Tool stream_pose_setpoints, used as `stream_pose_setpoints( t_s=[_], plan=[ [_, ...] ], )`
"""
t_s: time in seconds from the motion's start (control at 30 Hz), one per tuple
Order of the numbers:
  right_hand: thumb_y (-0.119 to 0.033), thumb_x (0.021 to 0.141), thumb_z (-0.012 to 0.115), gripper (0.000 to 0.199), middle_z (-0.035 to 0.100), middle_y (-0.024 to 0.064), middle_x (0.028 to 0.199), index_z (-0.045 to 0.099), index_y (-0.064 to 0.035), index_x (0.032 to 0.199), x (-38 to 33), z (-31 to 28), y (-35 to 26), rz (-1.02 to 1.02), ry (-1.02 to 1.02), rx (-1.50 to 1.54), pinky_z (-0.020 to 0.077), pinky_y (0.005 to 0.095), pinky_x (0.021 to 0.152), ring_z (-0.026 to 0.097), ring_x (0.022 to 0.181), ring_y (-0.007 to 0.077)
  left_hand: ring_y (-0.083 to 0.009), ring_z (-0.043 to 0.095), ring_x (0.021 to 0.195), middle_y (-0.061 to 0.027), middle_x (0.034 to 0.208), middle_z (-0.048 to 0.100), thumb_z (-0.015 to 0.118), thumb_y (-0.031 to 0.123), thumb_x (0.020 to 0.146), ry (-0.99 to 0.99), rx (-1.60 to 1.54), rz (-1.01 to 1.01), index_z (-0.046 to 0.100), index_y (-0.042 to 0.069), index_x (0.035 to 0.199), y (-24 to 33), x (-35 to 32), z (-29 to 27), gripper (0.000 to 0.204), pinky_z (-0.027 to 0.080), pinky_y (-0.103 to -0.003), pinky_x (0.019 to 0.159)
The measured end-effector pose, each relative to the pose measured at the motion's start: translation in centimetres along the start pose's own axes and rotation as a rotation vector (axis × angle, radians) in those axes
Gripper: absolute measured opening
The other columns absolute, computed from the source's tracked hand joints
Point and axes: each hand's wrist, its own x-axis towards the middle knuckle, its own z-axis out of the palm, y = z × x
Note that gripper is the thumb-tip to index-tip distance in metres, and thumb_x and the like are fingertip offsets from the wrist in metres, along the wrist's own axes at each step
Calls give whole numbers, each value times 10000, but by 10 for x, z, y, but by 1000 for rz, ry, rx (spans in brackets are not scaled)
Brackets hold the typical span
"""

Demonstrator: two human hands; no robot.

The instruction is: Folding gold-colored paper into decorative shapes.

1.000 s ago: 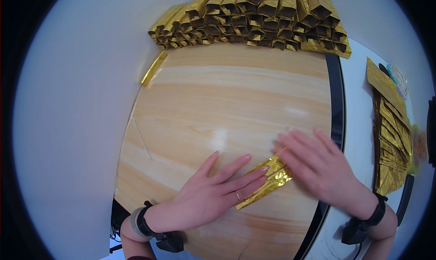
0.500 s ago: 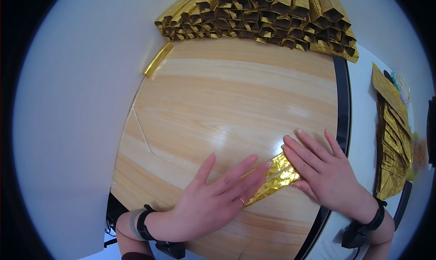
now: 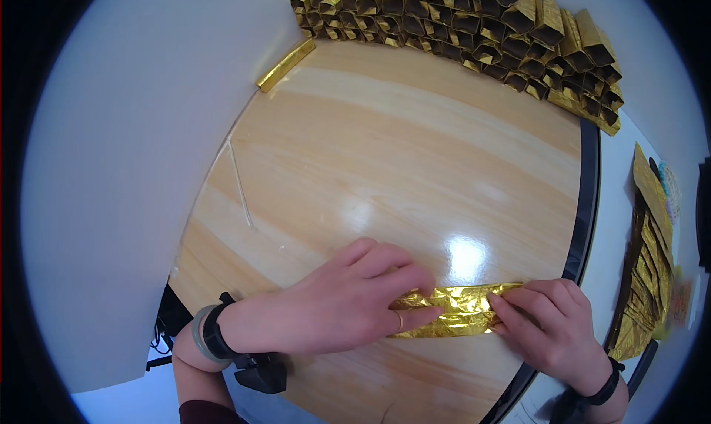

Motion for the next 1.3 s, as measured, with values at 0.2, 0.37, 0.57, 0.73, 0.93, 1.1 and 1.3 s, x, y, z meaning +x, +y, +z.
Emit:
stream_pose_setpoints(
  t_s=[0.2, 0.37, 0.57, 0.73, 0.93, 1.1, 1.3],
  plan=[
    [-100, 666, 672, 404, 561, 13, 917, 688, -90, 1069, -3, 2, 9, -5, -23, 119, 461, 286, 665, 557, 840, 187, -201, 553, 844, 7, 909, 608, 749, 160, 770, 79, -192, -121, 695, 95, 1017, 1, 6, 4, 261, 452, -311, 726],
    [-88, 681, 660, 394, 566, 33, 945, 686, -90, 1074, -1, -2, 10, -11, -14, 13, 471, 298, 682, 566, 865, 191, -197, 580, 802, -2, 892, 616, 764, 138, 752, 131, -204, -267, 692, 48, 979, 7, 10, 11, 255, 500, -301, 625],
    [-73, 695, 650, 360, 616, 84, 1061, 675, -28, 1051, 0, -2, 7, -12, -1, -85, 489, 298, 730, 596, 945, 211, -198, 611, 791, -48, 887, 629, 766, 78, 719, 259, 22, -193, 684, 17, 958, 13, 7, 17, 260, 527, -274, 582],
    [-37, 707, 654, 320, 632, 112, 1088, 677, -7, 1025, 4, 3, 0, -58, -6, -29, 537, 313, 765, 610, 987, 239, -201, 610, 761, -62, 899, 629, 776, 36, 659, 256, 199, -158, 684, -17, 874, 20, 1, 19, 240, 522, -257, 538],
    [-14, 734, 654, 291, 627, 141, 1121, 669, 13, 1024, 9, -1, -7, -58, -102, -41, 556, 365, 850, 596, 1075, 285, -192, 610, 767, -60, 895, 626, 777, 20, 648, 260, 130, -101, 696, -21, 850, 16, 2, 21, 222, 523, -255, 533],
    [-11, 737, 652, 293, 632, 146, 1119, 667, 18, 1029, 10, 0, -5, -38, -108, -48, 558, 353, 849, 604, 1069, 288, -194, 615, 774, -61, 892, 628, 782, 31, 642, 276, 114, -92, 702, -14, 864, 15, 5, 21, 240, 535, -255, 568],
    [13, 726, 646, 281, 638, 165, 1098, 671, 35, 1005, 10, 2, -8, -12, -77, -44, 562, 337, 839, 608, 1075, 284, -171, 583, 806, -24, 882, 581, 766, 60, 649, 157, 203, -54, 729, 55, 931, 16, 8, 19, 285, 516, -225, 601]
  ],
)
